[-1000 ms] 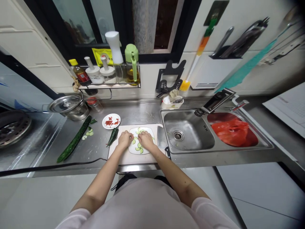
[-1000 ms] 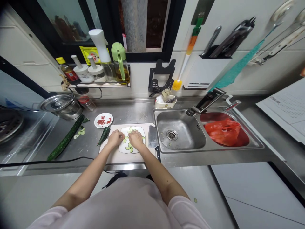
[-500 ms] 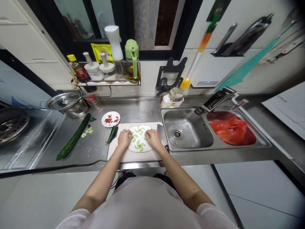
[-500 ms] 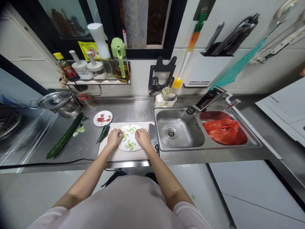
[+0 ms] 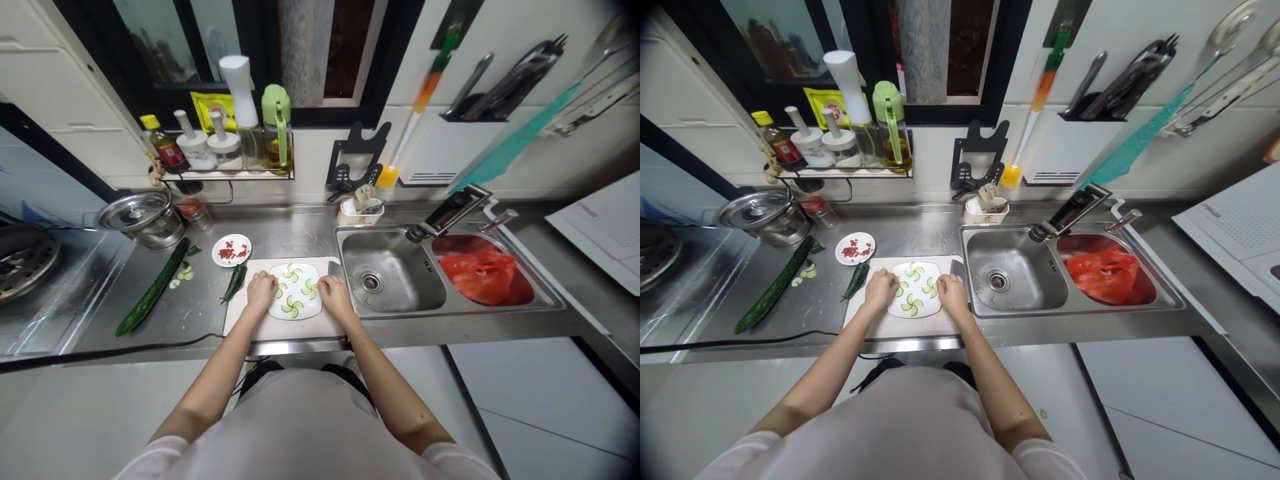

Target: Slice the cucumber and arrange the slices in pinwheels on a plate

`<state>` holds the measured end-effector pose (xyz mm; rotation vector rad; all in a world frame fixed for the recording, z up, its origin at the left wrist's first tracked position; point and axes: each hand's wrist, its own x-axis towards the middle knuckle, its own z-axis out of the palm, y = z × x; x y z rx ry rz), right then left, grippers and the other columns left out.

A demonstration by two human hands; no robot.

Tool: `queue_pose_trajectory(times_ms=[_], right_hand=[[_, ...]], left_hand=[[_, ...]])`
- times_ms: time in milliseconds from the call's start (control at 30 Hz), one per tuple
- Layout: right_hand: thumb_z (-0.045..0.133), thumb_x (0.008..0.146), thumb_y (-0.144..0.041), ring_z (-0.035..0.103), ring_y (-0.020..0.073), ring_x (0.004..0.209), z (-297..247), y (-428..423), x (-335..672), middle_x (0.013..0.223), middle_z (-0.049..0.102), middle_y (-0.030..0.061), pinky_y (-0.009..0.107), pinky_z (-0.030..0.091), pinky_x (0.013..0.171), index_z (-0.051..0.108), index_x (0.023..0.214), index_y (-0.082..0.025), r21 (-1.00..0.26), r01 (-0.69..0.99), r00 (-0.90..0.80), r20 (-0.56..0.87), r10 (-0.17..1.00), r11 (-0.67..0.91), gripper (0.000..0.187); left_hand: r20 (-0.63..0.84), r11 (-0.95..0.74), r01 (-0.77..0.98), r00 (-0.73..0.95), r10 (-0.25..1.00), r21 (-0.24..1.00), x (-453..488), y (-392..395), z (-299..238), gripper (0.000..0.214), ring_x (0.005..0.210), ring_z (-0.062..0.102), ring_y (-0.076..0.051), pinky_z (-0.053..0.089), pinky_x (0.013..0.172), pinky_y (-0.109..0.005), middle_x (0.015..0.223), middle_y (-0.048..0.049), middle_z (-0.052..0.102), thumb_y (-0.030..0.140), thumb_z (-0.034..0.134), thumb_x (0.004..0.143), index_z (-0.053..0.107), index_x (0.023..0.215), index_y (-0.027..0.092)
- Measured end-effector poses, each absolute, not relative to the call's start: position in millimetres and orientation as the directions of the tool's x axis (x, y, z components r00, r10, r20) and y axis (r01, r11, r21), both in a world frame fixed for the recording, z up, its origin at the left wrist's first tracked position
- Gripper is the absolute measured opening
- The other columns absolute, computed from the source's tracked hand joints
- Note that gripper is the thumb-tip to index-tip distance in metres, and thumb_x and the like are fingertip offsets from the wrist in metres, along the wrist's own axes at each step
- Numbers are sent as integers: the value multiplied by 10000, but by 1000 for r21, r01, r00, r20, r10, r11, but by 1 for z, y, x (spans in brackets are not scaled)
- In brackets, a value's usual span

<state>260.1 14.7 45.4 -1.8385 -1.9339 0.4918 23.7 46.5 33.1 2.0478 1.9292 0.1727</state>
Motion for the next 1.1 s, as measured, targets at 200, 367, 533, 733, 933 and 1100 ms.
queue_pose_trajectory(times_ms=[200,367,533,733,933,1100], right_hand=[[429,916,-281,534,185,821,47,5,266,815,638,52,273,389,777,684,902,-174,-591,803,-9,117,993,78,277],[438,904,-332,555,184,786,49,-4,271,846,658,63,296,428,762,678,935,-172,-714,695,111,224,968,86,290],[477,895,-393,531,156,675,55,-17,274,778,628,46,286,455,671,653,1050,-146,-803,587,327,354,876,105,340],[513,874,-412,522,144,609,59,-26,275,715,608,24,281,457,622,666,995,-170,-796,585,309,394,865,154,311],[534,863,-427,509,149,575,69,-10,264,680,613,19,283,445,589,679,964,-186,-790,580,222,389,894,200,299],[498,878,-397,553,166,661,93,38,229,738,648,33,281,443,651,666,871,-199,-756,585,49,393,918,293,260]], left_hand=[[-113,-54,951,92,989,303,28,45,39,177,1033,522,-265,416,864,-354,997,-115,596,237,533,851,706,870,200],[24,54,854,-77,997,518,24,36,43,203,975,556,-218,432,858,-311,987,-78,606,272,537,850,680,980,211],[191,148,609,-456,869,780,13,10,37,328,786,548,-164,465,771,-278,897,-56,585,358,446,902,594,1121,163],[98,172,529,-444,890,831,6,-31,8,371,696,543,-156,477,693,-280,804,-22,581,449,479,875,596,1107,185],[152,79,554,-360,920,829,2,-42,-4,386,708,582,-176,492,675,-305,830,-48,614,475,448,885,620,1071,183],[226,-8,582,-303,926,813,1,-40,-7,364,842,608,-209,509,761,-349,900,-80,628,434,452,897,617,1099,181]])
